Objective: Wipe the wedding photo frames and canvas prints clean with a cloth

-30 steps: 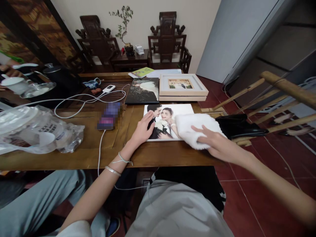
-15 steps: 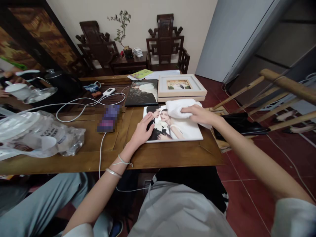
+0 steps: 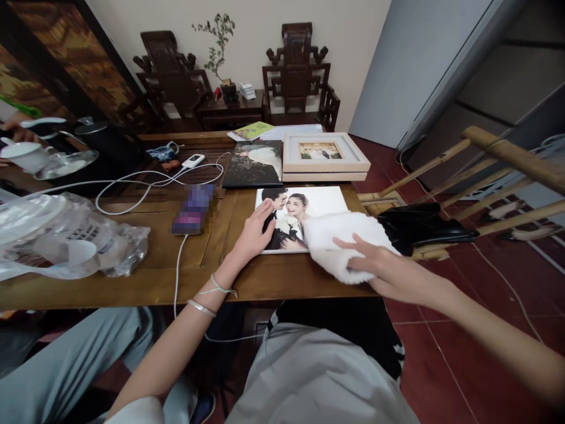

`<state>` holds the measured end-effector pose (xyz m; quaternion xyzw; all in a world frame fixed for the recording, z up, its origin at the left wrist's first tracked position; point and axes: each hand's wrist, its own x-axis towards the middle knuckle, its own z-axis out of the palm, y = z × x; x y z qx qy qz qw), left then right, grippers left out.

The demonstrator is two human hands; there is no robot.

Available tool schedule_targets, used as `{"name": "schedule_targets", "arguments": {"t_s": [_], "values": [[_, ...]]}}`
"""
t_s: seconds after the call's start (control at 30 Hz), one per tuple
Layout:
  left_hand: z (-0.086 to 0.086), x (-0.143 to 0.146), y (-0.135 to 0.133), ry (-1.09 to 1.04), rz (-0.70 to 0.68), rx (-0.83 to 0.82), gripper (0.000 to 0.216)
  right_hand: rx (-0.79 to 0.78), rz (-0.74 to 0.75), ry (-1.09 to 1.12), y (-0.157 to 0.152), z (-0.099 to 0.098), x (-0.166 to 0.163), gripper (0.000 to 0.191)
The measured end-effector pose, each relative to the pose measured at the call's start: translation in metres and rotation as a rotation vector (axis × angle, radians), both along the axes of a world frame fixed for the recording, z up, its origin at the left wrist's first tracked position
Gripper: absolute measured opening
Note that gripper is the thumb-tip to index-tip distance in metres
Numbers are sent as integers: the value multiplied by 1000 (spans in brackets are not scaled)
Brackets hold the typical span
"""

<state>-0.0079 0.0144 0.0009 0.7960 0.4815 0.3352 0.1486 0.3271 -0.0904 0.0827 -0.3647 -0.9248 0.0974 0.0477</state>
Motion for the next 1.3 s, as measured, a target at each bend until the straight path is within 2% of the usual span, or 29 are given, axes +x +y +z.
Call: {"name": "schedule_targets", "arguments": {"t_s": [0.07, 0.17, 0.43, 0.5, 0.57, 0.63, 0.7, 0.9, 1.0, 1.07, 1.13, 1.3], "values": [[0, 0, 0, 0, -3, -1, 49, -12, 38, -6, -10, 1, -1, 62], [1, 0, -1, 9, -3, 7, 49, -20, 61, 11, 7, 4, -12, 62], [4, -1, -2, 7, -12, 0, 49, -88, 20, 176, 137, 17, -57, 50], [4, -2, -2, 4, -16, 1, 49, -95, 7, 220, 158, 19, -61, 47], [4, -2, -2, 4, -18, 3, 49, -96, -12, 249, 167, 20, -62, 45], [4, -2, -2, 3, -17, 4, 49, -103, -8, 259, 160, 18, -61, 44], [3, -1, -2, 2, -14, 4, 49, -108, 0, 227, 138, 15, -58, 47], [1, 1, -1, 0, 3, 0, 49, -71, 14, 66, 31, 11, -47, 63], [0, 1, 0, -1, 11, 0, 49, -87, 47, 29, -2, 16, -47, 67], [0, 1, 0, 4, 11, -6, 49, -99, 57, 9, -5, 19, -50, 64], [0, 1, 0, 7, 7, -13, 50, -126, 56, 17, 8, 21, -56, 61], [1, 0, -2, 0, -4, -18, 53, -121, 33, 128, 84, 17, -74, 53]]}}
